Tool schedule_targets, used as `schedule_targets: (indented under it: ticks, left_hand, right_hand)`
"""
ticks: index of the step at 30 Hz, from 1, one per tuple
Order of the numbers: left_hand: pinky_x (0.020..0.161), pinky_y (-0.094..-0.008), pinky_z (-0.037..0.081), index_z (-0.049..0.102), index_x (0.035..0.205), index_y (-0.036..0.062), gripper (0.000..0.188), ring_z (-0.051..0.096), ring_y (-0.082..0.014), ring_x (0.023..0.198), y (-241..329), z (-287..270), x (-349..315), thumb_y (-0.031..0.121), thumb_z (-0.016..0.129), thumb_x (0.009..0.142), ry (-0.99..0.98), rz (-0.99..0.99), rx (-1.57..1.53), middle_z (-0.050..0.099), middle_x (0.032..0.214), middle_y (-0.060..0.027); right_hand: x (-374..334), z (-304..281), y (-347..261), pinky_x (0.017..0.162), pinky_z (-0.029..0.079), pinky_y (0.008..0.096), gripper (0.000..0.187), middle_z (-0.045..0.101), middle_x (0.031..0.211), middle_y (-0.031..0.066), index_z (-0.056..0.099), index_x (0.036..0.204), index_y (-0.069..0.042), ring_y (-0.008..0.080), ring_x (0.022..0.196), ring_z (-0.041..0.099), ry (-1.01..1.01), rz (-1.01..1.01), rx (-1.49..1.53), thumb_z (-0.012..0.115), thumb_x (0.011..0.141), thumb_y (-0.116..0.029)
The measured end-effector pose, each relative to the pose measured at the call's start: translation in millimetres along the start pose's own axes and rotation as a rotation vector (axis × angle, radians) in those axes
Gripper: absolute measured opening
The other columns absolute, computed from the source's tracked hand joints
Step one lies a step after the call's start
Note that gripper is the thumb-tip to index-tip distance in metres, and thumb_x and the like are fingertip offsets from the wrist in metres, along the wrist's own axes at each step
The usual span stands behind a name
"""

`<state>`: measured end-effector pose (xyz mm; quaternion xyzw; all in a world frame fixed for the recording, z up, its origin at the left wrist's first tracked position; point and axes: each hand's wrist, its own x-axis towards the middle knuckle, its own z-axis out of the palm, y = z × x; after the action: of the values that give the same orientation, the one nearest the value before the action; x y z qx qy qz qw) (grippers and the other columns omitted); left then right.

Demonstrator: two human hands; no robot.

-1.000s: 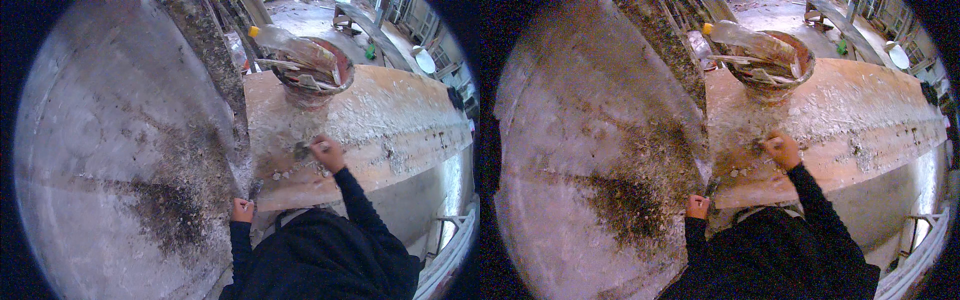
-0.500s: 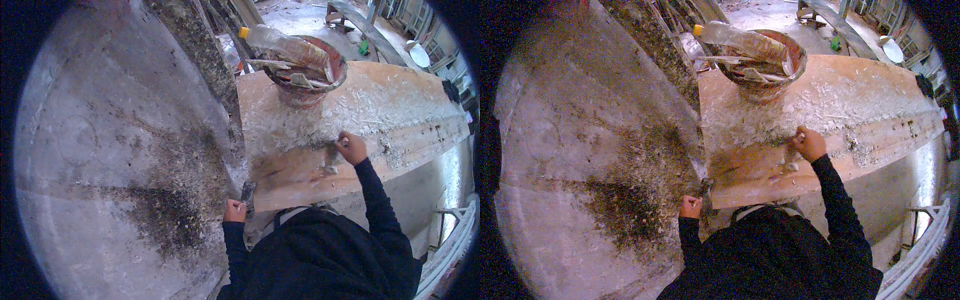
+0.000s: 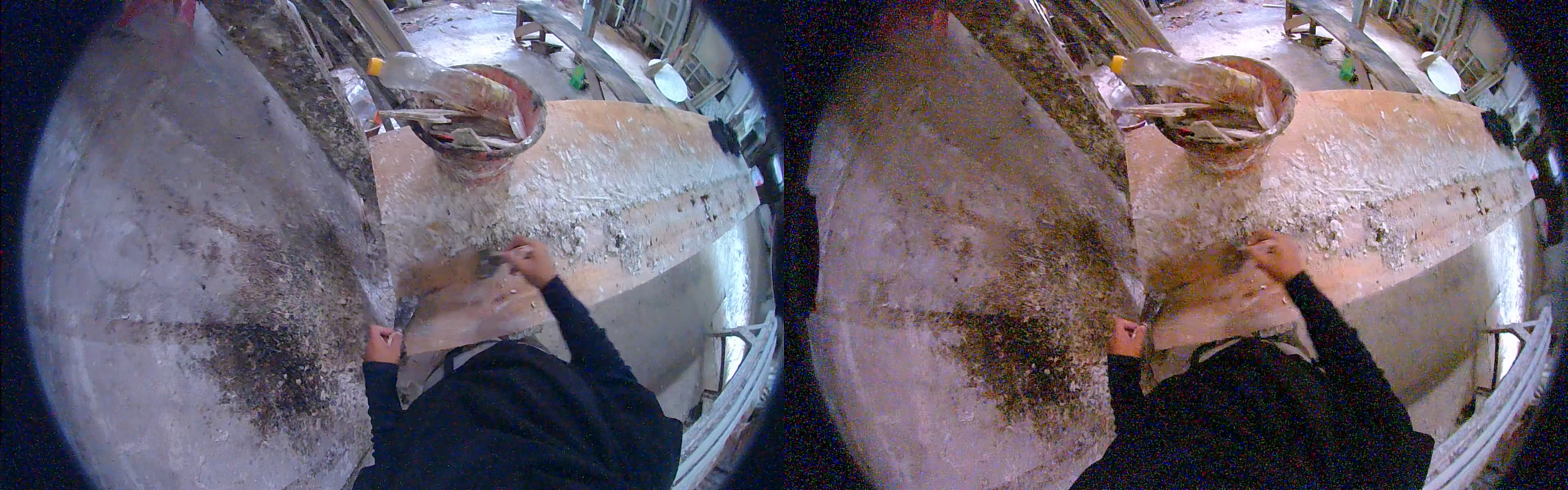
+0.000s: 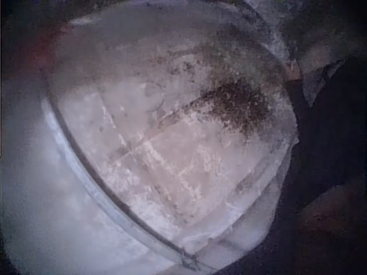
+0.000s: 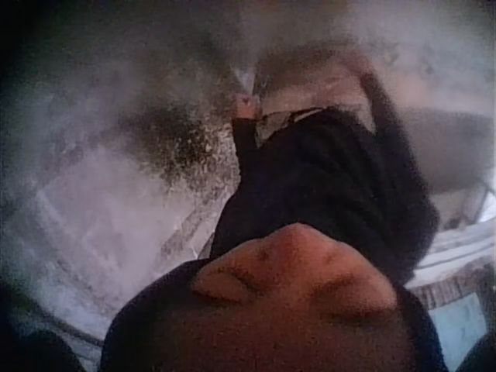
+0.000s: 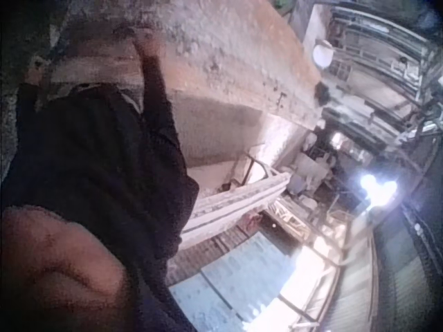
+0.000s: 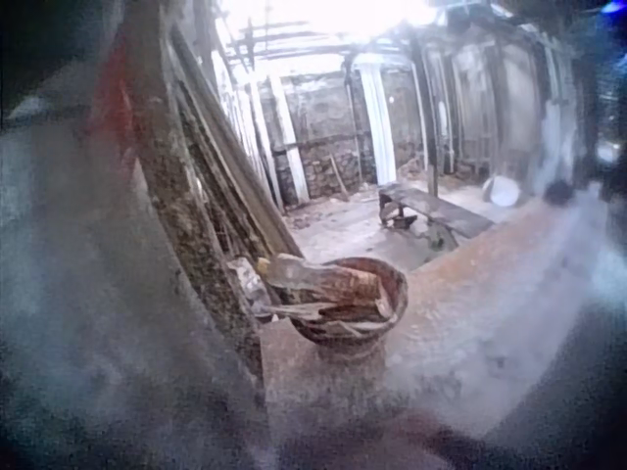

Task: The person scrapes a white powdery residue from a large wooden board using a scraper and a brush. They repeatedly scrape the surface, gather the debris, and occasionally move a bucket containing tools.

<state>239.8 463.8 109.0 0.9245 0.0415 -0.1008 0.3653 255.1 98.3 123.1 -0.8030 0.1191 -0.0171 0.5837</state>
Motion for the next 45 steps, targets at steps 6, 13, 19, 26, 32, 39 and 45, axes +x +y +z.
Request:
schedule_targets:
  ticks: [6,13,19,26,32,39,45]
  left_hand:
    - [0.065,-0.0402,0.046,0.049,0.089,0.0059,0.029,0.059,-0.0319,0.072,-4.6,5.7,1.9,0.025,0.064,0.072,0.006,0.019,0.022,0.059,0.078,-0.0153]
    - [0.065,-0.0395,0.046,0.049,0.088,0.0049,0.032,0.057,-0.0287,0.071,-11.7,10.4,7.8,0.028,0.064,0.072,0.019,-0.006,-0.023,0.057,0.076,-0.0128]
    - [0.066,-0.0404,0.046,0.051,0.095,0.0091,0.03,0.059,-0.0345,0.075,0.5,8.4,7.1,0.028,0.061,0.074,0.013,-0.065,0.037,0.06,0.08,-0.0169]
    - [0.068,-0.0447,0.046,0.052,0.113,0.0185,0.03,0.058,-0.0365,0.079,-14.3,39.1,3.0,0.021,0.05,0.083,0.059,0.104,0.118,0.06,0.086,-0.0166]
    - [0.066,-0.0462,0.046,0.043,0.128,0.0241,0.045,0.056,-0.0385,0.077,-23.6,56.0,-6.9,0.018,0.048,0.084,-0.058,0.021,0.249,0.054,0.085,-0.0204]
    - [0.065,-0.0476,0.046,0.044,0.127,0.0245,0.043,0.056,-0.0399,0.074,1.6,45.1,38.8,0.022,0.046,0.085,-0.092,-0.048,0.319,0.054,0.081,-0.0219]
    - [0.064,-0.0479,0.046,0.048,0.124,0.0218,0.04,0.056,-0.04,0.072,-23.3,59.6,30.4,0.026,0.045,0.085,-0.106,0.041,0.298,0.055,0.081,-0.0229]
  right_hand:
    - [-22.3,-106.2,-16.7,0.054,0.043,0.0321,0.023,0.055,0.061,0.0025,0.056,0.08,-0.004,0.0142,0.058,0.055,0.479,-0.036,-0.831,0.067,0.067,-0.021]
    - [-37.7,10.8,-43.0,0.066,0.048,0.0336,0.028,0.063,0.079,0.0118,0.061,0.087,-0.006,0.0231,0.075,0.061,-0.086,-0.163,-0.218,0.064,0.076,-0.031]
    - [-46.8,-27.1,-6.6,0.059,0.049,0.0294,0.021,0.062,0.077,0.0068,0.061,0.082,-0.004,0.0134,0.069,0.059,-0.177,0.045,-0.172,0.066,0.077,-0.024]
    - [-64.1,-95.7,-17.9,0.047,0.042,0.0229,0.01,0.052,0.062,0.0009,0.053,0.075,-0.003,0.0068,0.052,0.051,0.241,0.096,-0.333,0.061,0.073,-0.009]
    - [-72.8,-64.1,-24.2,0.053,0.044,0.0365,0.013,0.057,0.064,0.0121,0.053,0.076,-0.009,0.0288,0.06,0.058,0.407,-0.078,-0.703,0.06,0.076,-0.02]
    - [-63.0,-52.0,-38.5,0.053,0.043,0.0392,0.014,0.058,0.065,0.0133,0.052,0.075,-0.009,0.0315,0.06,0.057,0.349,-0.051,-0.761,0.059,0.077,-0.022]
    - [-64.3,-53.8,-33.7,0.052,0.043,0.0391,0.016,0.057,0.064,0.0138,0.051,0.073,-0.009,0.032,0.059,0.057,0.379,-0.051,-0.703,0.058,0.077,-0.023]
